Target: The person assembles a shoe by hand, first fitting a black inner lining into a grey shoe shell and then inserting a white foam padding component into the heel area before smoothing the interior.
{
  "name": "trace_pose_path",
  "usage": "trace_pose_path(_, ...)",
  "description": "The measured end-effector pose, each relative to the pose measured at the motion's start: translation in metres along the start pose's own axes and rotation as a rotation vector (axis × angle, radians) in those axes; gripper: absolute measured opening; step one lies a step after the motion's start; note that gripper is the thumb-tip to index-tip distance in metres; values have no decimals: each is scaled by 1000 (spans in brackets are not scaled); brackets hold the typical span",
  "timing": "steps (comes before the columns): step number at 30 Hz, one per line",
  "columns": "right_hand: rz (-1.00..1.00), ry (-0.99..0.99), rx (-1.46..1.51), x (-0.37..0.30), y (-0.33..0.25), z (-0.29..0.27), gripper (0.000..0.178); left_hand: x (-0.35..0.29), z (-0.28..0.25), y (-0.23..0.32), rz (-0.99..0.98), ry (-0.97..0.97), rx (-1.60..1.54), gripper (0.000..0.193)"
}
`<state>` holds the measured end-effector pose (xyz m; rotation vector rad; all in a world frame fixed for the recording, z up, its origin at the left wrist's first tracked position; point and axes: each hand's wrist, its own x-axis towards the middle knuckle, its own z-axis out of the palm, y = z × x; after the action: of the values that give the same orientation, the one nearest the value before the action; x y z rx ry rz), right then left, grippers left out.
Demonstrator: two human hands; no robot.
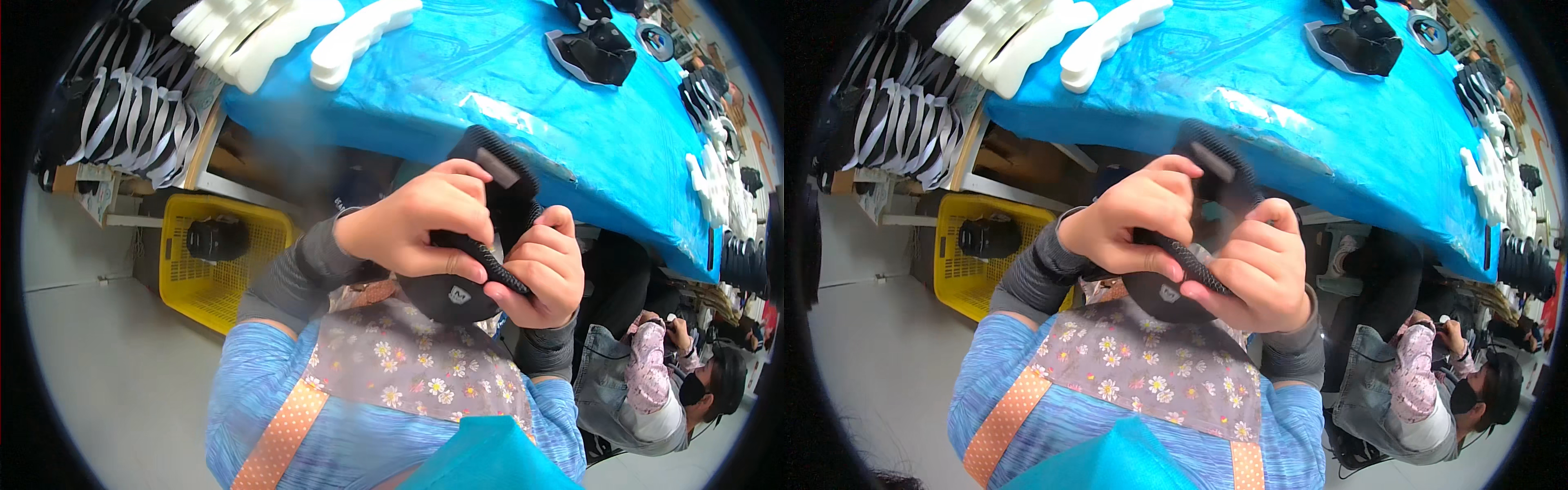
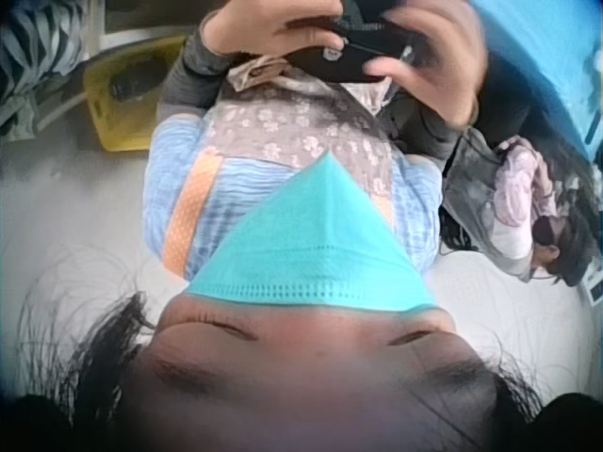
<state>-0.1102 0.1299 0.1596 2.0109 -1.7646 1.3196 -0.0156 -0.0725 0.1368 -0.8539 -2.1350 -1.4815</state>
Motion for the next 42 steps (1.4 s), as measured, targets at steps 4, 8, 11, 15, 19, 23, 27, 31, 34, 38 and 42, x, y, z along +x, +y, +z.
trace_pose_path(4, 17, 73, 143, 7, -2, 9, 32, 4, -2, -3, -25, 21, -145, 29)
trace_pose_path(8, 220, -148, 33, 17, 8, -2, 33, 0, -7, -9, -135, 51, 50, 22)
trace_pose_path(11, 230, -259, 45, 22, 5, -2, 36, 4, 6, -8, -38, 69, 90, 21)
trace_pose_path(15, -27, -130, -125, 20, 7, 7, 33, 5, 6, -26, 41, 65, -67, 26)
trace_pose_path(19, -17, -86, -197, 14, 7, 14, 36, -3, 5, -33, 70, 91, 22, 26)
trace_pose_path(23, -10, 109, -8, 2, 22, 4, 42, -4, -2, -14, 139, 169, 89, 32)
trace_pose_path(27, 32, 172, 113, 2, 19, 13, 37, 3, 15, -6, 155, 238, -84, 44)
trace_pose_path(31, 31, 204, 200, 12, 21, 37, 25, -4, 37, -7, 89, 409, -149, 53)
trace_pose_path(34, 75, 239, 139, 17, 22, 48, 24, -8, 47, -23, 145, 571, -140, 52)
trace_pose_path(38, 60, 305, 18, 17, 24, 51, 19, -8, 33, -30, 37, 579, -105, 46)
trace_pose_path(42, -49, 247, -343, 18, 23, 36, 12, -14, -4, -38, -141, 843, 588, 21)
